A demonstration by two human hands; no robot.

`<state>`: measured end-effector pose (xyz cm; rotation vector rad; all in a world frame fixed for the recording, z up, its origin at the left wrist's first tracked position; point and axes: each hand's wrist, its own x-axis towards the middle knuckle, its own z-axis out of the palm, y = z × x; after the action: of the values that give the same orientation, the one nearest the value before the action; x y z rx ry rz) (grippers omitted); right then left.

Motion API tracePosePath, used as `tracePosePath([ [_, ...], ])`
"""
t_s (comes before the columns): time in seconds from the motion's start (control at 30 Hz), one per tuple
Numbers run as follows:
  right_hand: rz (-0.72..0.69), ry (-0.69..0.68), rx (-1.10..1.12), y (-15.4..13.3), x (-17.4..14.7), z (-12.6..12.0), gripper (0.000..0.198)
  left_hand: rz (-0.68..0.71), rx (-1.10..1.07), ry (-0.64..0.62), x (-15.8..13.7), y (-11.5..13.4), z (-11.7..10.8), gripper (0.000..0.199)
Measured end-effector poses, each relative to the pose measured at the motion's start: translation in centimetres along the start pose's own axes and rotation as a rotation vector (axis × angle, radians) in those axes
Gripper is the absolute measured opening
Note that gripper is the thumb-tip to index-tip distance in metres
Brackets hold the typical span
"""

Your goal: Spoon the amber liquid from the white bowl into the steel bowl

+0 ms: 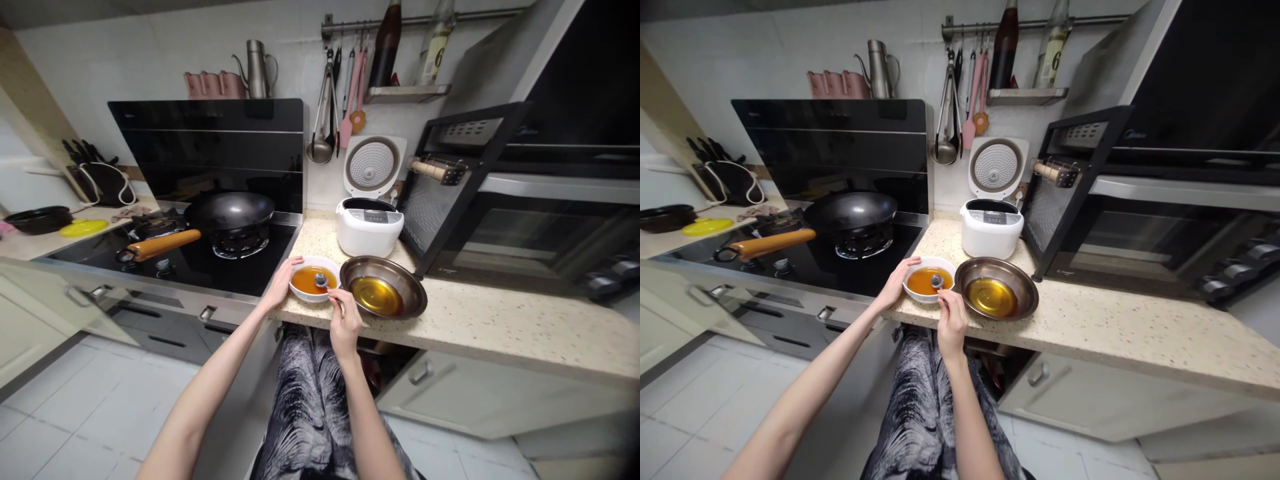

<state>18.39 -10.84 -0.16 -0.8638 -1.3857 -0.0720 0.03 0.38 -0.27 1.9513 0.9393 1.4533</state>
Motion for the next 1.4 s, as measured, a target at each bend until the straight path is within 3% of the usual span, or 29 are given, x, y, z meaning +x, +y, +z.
tracePosePath([
  [0.4, 0.089, -0.011, 0.029, 0.6, -0.3, 0.4, 0.017, -0.002, 0.011, 0.004, 0.0, -0.1, 0.0, 0.045],
  [0.7, 0.344, 0.117, 0.159, 0.5, -0.8, 0.6, 0.018, 0.004, 0.000, 0.001, 0.0, -0.3, 0.0, 0.043],
  [1.4, 0.278, 0.266, 0.161, -0.8, 0.5, -1.7, 0.014, 0.003, 0.021, -0.007, 0.0, -0.2, -0.1, 0.045],
])
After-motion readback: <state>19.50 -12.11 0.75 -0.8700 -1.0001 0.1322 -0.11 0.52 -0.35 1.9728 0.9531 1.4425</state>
